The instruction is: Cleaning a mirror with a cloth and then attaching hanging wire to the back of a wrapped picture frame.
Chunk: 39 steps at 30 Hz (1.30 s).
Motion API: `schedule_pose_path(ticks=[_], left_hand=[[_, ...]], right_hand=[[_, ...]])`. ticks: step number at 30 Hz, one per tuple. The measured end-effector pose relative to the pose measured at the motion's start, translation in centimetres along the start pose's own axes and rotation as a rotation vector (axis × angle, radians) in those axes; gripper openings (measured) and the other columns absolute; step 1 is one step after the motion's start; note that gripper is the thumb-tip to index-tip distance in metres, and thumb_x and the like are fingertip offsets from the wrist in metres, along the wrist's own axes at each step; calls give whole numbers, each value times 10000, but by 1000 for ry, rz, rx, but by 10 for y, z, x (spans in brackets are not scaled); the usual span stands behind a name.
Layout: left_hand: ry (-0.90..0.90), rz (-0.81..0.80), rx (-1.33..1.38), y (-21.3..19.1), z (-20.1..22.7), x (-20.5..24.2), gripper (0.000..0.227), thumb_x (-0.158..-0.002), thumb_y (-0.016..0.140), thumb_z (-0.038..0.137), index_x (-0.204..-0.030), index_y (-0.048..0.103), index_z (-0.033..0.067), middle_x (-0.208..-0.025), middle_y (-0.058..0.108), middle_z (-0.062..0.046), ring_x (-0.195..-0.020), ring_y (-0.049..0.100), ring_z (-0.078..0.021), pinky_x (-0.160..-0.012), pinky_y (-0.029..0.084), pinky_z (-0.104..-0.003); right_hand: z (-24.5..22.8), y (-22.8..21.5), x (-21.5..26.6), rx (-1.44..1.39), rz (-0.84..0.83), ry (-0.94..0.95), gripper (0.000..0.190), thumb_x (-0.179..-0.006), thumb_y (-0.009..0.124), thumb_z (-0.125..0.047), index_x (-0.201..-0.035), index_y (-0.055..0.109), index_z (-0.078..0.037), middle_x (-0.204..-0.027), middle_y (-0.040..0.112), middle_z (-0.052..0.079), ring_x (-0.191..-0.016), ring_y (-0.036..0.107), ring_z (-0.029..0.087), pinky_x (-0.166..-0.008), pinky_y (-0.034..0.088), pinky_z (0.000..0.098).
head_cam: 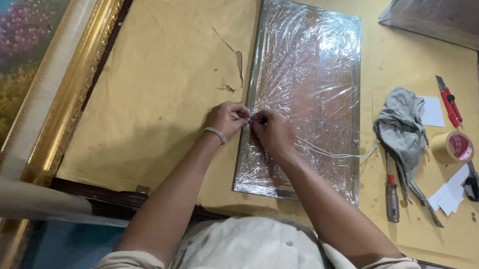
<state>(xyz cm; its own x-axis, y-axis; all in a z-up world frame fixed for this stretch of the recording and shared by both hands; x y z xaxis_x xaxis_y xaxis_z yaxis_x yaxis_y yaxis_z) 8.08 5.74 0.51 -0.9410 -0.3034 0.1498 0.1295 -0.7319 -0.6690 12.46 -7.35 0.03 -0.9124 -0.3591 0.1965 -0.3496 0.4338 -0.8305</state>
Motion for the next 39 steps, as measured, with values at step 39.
schedule_pose_path(ticks=[39], left_hand=[[217, 88, 1359, -67, 85, 1, 63, -931, 375, 111, -938, 421, 153, -698, 425, 40, -586, 424, -29, -573, 451, -179]], right_hand=[[28, -127, 36, -258, -51, 122, 222, -692, 629, -423, -771, 700, -228, -701, 668, -9, -659, 597, 159, -585, 427, 264]])
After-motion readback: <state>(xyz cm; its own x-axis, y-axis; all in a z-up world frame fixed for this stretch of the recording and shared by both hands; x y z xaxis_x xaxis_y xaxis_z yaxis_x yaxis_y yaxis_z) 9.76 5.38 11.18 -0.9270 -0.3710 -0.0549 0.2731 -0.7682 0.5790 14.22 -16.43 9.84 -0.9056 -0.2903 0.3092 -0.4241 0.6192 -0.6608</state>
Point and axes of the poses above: each hand's wrist, its own x-axis away from the middle knuckle, its own y-axis out of the palm, z = x × y, the point moved 10 cm from there along -x, towards the middle knuckle
